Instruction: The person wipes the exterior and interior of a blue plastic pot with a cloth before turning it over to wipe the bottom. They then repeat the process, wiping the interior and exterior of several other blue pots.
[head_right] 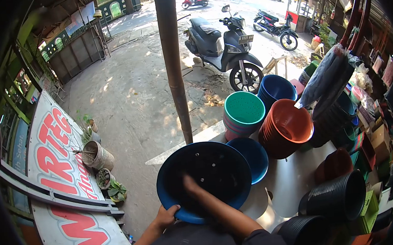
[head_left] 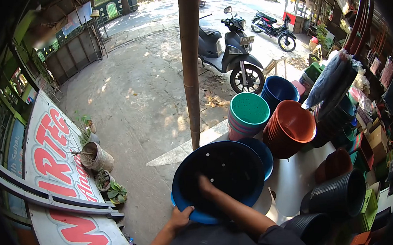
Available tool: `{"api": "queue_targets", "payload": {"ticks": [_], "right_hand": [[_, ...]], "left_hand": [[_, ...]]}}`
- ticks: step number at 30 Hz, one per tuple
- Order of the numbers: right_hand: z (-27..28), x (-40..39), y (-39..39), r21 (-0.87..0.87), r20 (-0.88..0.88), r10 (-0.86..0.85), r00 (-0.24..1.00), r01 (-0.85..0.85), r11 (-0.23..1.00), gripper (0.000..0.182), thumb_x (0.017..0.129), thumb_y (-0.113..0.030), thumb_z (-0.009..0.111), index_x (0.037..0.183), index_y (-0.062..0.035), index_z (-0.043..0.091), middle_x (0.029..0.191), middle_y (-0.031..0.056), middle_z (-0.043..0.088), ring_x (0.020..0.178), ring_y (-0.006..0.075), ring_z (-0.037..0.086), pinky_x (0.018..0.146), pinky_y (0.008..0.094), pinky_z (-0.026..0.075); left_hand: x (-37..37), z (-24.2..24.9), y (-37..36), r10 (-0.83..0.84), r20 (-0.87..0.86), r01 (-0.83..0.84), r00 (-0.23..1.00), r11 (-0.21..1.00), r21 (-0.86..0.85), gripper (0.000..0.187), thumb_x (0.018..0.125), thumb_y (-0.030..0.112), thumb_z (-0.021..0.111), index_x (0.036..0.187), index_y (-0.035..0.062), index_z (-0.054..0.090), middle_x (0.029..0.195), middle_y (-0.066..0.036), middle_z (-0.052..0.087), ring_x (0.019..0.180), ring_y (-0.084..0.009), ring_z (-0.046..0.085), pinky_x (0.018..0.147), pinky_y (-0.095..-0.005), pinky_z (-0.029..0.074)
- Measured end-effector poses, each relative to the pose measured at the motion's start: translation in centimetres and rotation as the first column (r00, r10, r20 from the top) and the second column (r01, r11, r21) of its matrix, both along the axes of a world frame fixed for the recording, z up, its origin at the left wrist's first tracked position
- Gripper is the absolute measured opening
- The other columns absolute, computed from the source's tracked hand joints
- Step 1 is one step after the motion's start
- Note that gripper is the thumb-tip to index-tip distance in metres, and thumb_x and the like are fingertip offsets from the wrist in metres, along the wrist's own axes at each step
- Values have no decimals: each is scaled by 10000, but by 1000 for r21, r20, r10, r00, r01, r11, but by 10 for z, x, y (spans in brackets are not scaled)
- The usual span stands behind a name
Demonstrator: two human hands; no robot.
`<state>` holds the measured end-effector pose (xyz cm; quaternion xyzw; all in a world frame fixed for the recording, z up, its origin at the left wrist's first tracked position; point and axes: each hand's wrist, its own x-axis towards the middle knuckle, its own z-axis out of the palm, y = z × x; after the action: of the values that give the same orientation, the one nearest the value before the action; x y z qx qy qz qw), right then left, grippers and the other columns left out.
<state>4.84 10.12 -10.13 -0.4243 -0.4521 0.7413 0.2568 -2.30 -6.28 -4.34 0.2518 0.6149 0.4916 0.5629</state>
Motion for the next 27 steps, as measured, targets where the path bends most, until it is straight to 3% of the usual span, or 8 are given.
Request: {"api": "queue_targets", "payload": {"ticks": [2,4,9,15,18,20,24,27], "right_hand": [[25,-3,35,-368,-219,-463,859,367,855,524,995,-380,366,1284,6,571,1261,189,597,1191,315,544,1094,396,386],[42,21,57,-115,-541,-534,649,572,812,492,1011,-317,302,1181,51,580,1159,166,612,1077,239,575,1032,357,428],[106,23,35,-220,-357,-671,650,640,736,482,994,-255,283,1210,77,558,1176,185,611,1111,258,572,1058,339,415],[14,11,-24,450,250,26,968,-140,882,474,966,-115,273,1347,31,515,1344,255,550,1295,351,498,1119,394,356],[1,14,-33,433,446,420,790,-601,672,492,1009,-224,266,1370,19,496,1337,308,531,1219,419,537,1082,417,394],[27,20,-19,46,625,662,415,-865,499,520,994,-345,329,1319,-23,574,1284,288,578,1168,428,576,1033,446,440],[44,68,21,-147,875,478,-72,-981,123,491,900,-424,507,1236,-98,655,1278,190,625,1121,344,629,969,432,491],[26,83,37,355,935,-61,350,-929,109,503,864,-317,620,1309,-85,590,1256,217,606,1149,338,602,1009,467,452]], "left_hand": [[3,2,2,22,51,-21,998,999,-28,445,923,44,509,1345,-60,415,1228,-182,594,1083,-262,629,899,-364,535],[9,4,2,68,33,-71,997,994,88,418,928,47,509,1324,-62,433,1192,-181,610,1062,-259,640,882,-371,544],[27,-14,8,72,6,-73,997,995,67,394,936,51,512,1311,-59,459,1147,-160,628,1002,-253,660,876,-357,541],[1,2,2,-238,-273,248,932,969,1,326,917,44,530,1230,-40,559,1074,-127,665,954,-222,663,833,-346,530],[-14,6,-1,-247,-550,407,798,894,189,324,885,40,552,1195,-52,580,1089,-155,665,966,-228,654,872,-361,511],[-8,35,1,146,-106,-137,984,987,89,322,886,35,541,1190,-65,573,1127,-166,654,1028,-229,643,916,-368,493],[-25,9,-18,199,-122,-168,972,959,227,452,883,10,532,1321,-67,454,1246,-181,592,1139,-258,598,984,-365,472],[-33,-18,-31,103,-90,-84,991,979,187,629,884,-29,512,1467,-11,277,1372,-178,492,1268,-271,510,1073,-371,417]]}}
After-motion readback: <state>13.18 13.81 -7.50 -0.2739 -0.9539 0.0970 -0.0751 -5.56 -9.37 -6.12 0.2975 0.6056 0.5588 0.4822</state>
